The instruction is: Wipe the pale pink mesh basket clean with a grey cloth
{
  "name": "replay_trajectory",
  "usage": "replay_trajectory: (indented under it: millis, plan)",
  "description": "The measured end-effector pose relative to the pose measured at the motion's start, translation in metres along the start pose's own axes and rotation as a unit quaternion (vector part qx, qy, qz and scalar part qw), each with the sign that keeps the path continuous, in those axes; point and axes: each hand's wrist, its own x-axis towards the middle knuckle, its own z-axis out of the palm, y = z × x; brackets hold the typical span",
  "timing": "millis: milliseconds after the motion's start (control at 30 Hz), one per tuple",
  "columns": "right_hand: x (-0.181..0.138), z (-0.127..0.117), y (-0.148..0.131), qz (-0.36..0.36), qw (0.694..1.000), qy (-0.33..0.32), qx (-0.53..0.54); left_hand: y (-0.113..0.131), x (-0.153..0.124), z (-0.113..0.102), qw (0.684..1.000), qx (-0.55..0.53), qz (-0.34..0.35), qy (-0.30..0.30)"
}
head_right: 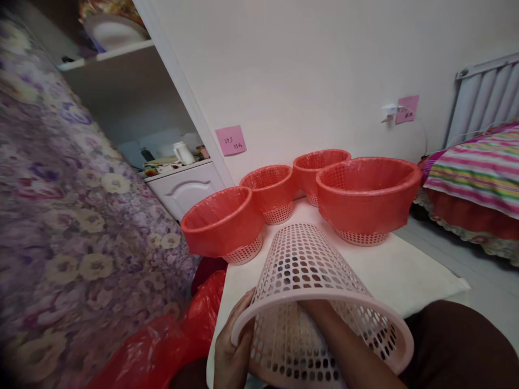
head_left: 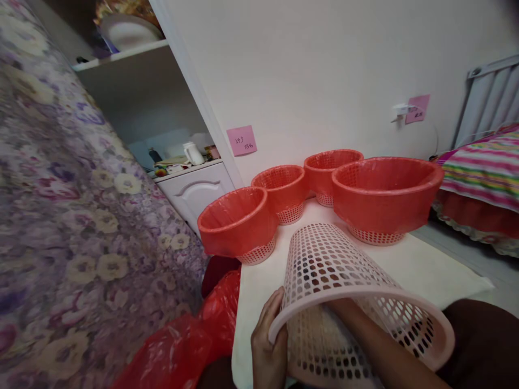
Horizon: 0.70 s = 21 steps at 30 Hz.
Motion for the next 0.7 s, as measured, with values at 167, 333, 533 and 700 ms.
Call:
replay_trajectory:
  millis: [167,333,533,700]
  plan:
    - [-0.045,-0.001,-0.011,-0.049,0.984,-0.098,-0.141,-0.009,-0.005,0.004,0.997,-0.024,-0.052,0.042]
    - [-0.122,-0.009,-0.018,-0.065,0.955,-0.221,-0.190,-0.015,-0.008,0.005,0.995,-0.050,-0.054,0.061]
    - [-0.111,-0.030,-0.037,-0.097,0.959,-0.248,-0.094,-0.007,-0.008,0.003,0.993,-0.042,-0.064,0.085]
    - [-0.049,-0.041,-0.044,-0.044,0.996,-0.063,-0.051,-0.007,-0.013,0.016,0.985,-0.045,-0.127,0.105]
